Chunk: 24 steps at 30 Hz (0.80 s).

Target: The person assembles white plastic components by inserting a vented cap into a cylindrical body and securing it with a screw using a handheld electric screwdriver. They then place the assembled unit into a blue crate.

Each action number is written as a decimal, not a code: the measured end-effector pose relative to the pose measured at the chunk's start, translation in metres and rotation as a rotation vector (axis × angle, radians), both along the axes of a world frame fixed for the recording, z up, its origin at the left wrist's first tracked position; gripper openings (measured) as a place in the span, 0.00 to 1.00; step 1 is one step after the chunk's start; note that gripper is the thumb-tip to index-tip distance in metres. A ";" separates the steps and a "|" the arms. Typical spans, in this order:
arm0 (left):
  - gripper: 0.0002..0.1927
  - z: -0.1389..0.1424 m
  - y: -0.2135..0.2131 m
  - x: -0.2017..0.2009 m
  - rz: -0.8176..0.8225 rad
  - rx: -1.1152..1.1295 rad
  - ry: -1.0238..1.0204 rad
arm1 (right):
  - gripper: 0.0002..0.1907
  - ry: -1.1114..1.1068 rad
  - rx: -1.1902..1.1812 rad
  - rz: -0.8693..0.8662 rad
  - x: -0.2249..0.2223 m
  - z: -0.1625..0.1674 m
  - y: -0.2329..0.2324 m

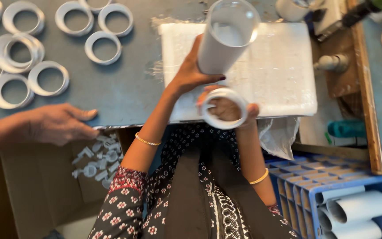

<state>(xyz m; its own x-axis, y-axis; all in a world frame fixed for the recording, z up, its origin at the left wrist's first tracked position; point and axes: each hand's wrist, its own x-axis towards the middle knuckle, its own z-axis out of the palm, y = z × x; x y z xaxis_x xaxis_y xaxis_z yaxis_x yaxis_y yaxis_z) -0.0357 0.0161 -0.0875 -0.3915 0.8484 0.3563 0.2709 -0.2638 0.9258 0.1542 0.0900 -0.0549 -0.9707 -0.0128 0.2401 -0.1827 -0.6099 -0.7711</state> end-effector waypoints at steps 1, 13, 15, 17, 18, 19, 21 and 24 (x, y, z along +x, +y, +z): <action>0.54 0.002 -0.002 0.002 -0.016 0.030 -0.021 | 0.59 0.014 -0.006 0.057 -0.010 0.005 -0.014; 0.58 -0.004 0.002 0.001 -0.025 0.111 -0.008 | 0.44 -0.327 1.574 -0.703 -0.187 0.011 -0.080; 0.58 -0.005 0.003 0.001 -0.028 0.093 -0.054 | 0.44 -0.421 1.634 -0.742 -0.195 0.005 -0.082; 0.57 -0.006 0.004 0.001 -0.054 0.122 -0.066 | 0.44 -0.455 1.684 -0.777 -0.203 0.003 -0.083; 0.57 -0.006 0.004 0.000 -0.066 0.138 -0.074 | 0.44 -0.465 1.670 -0.769 -0.205 0.002 -0.083; 0.56 -0.006 0.004 0.000 -0.068 0.155 -0.061 | 0.44 -0.473 1.657 -0.762 -0.207 0.003 -0.081; 0.56 -0.005 0.004 -0.001 -0.069 0.188 -0.033 | 0.43 -0.462 1.624 -0.752 -0.208 0.005 -0.081; 0.56 -0.004 0.003 -0.001 -0.044 0.161 0.002 | 0.40 -0.383 1.579 -0.753 -0.206 0.004 -0.080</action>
<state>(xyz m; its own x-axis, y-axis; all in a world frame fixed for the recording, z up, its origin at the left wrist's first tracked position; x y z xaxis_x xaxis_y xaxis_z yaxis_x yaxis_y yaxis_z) -0.0367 0.0192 -0.0911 -0.3544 0.7966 0.4898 0.2580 -0.4201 0.8700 -0.0514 0.0097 -0.0507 -0.8683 0.4432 0.2229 0.2657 0.7950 -0.5453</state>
